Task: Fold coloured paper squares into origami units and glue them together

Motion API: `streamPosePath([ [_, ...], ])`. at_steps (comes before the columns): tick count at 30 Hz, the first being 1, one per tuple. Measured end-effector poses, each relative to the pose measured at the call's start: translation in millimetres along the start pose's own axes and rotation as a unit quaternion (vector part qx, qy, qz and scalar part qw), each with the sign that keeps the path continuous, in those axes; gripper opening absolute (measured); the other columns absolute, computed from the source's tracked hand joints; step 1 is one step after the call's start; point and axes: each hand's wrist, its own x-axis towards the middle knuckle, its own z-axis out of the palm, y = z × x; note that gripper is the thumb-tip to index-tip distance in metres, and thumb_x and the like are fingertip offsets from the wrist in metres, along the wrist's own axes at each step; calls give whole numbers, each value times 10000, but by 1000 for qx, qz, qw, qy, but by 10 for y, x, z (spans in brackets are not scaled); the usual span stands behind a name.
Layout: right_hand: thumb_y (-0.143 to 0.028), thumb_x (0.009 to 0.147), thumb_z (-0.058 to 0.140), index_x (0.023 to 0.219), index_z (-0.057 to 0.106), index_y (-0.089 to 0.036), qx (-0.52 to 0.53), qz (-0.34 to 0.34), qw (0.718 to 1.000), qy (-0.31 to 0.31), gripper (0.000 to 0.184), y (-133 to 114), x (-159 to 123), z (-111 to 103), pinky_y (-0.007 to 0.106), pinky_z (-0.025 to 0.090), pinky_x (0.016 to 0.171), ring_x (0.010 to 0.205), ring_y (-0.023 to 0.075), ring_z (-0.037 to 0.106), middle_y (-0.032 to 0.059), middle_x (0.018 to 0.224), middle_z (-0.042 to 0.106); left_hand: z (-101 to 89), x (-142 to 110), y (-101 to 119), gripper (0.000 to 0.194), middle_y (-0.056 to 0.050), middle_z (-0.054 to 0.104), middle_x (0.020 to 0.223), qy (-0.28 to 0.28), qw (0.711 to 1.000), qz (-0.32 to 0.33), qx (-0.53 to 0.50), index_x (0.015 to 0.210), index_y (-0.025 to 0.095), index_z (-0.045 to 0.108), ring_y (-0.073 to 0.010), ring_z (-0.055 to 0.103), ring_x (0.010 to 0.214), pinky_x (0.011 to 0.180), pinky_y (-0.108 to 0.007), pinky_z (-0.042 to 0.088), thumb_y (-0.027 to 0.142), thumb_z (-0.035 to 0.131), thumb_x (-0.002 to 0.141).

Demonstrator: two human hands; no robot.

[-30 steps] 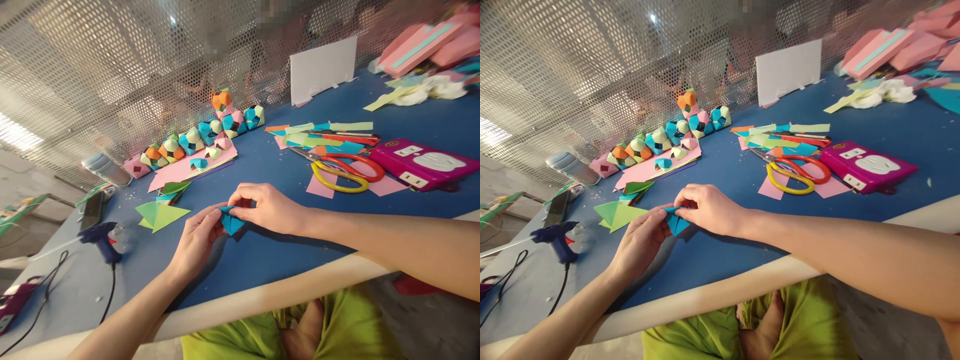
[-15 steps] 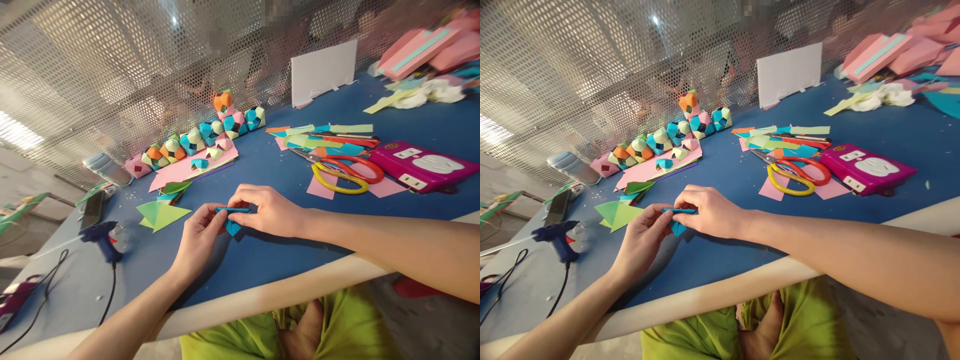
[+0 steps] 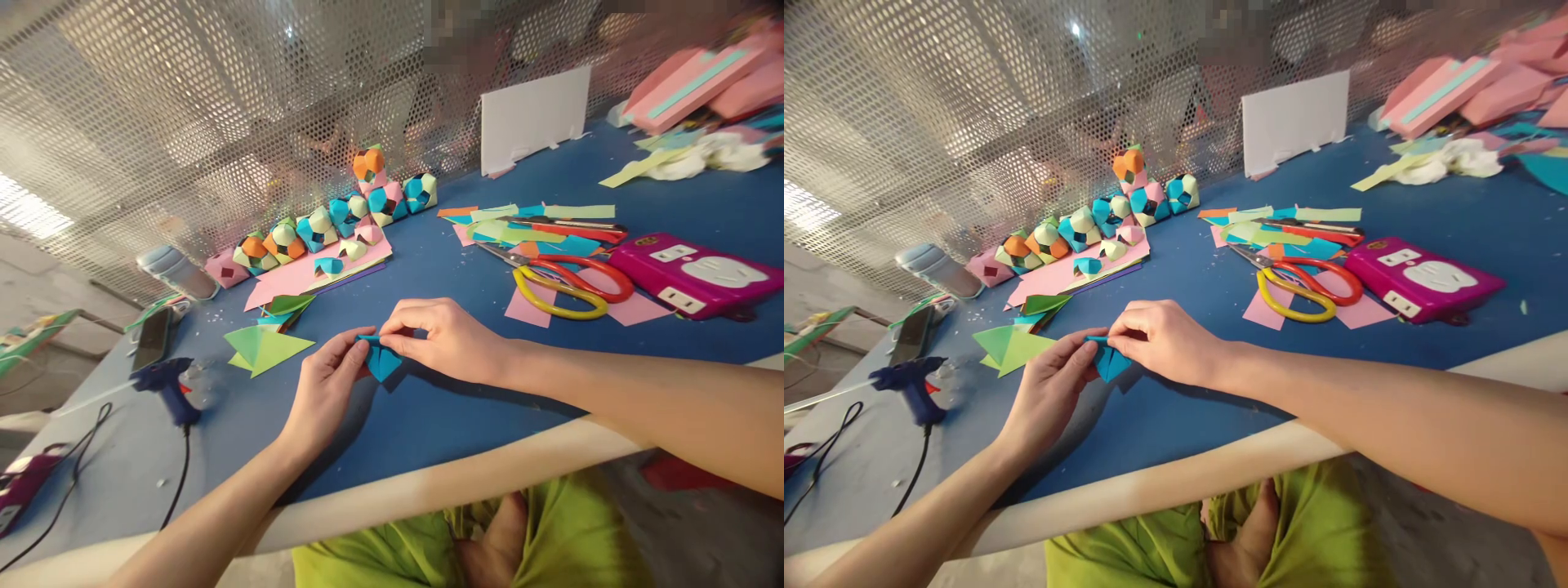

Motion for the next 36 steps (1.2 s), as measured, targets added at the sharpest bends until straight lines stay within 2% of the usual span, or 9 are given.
streamPosePath([
  [6,-109,837,604,756,665,-142,-2,0,1000,8,106,-6,6,-15,200,426,640,672,95,573,17,753,640,-13,-16,-1,266,-16,711,919,-19,996,-22,-83,1049,210,707,-134,631,855,817,-243,502,357,631,841],
  [13,-94,828,596,733,651,-139,-5,-3,1000,12,118,-13,0,-9,199,417,634,651,89,550,11,727,621,17,-5,27,161,17,661,812,-1,996,-5,-89,920,198,679,-102,601,756,723,-203,496,328,642,832],
  [17,-88,825,594,721,644,-139,-1,-9,1000,14,126,-7,-5,-1,200,418,627,641,88,543,9,718,614,19,-19,34,148,18,652,791,2,998,9,-68,887,190,665,-97,586,738,700,-197,490,324,648,827],
  [21,-98,830,592,718,648,-140,-7,-15,1000,14,132,-10,-9,2,207,416,623,637,92,542,11,711,614,24,-29,60,179,20,643,713,19,999,30,0,847,167,659,-95,567,671,640,-194,483,340,671,803],
  [25,-134,845,590,755,672,-139,16,11,1000,7,121,-44,6,-11,204,430,643,672,97,578,20,748,646,30,-36,87,193,14,642,675,46,997,48,48,785,151,651,-97,572,648,615,-192,482,342,660,806],
  [29,-149,836,604,780,691,-127,10,54,999,-1,105,-61,19,-25,197,423,615,654,93,575,23,755,657,28,-34,81,191,9,659,701,63,996,52,31,791,154,645,-104,600,674,649,-202,505,344,654,810],
  [36,-77,817,601,703,663,-132,-25,10,1000,15,141,-25,6,-15,189,416,610,622,84,569,8,698,646,20,-27,62,177,13,654,701,38,999,35,8,802,159,650,-110,601,671,663,-221,514,335,665,798],
])
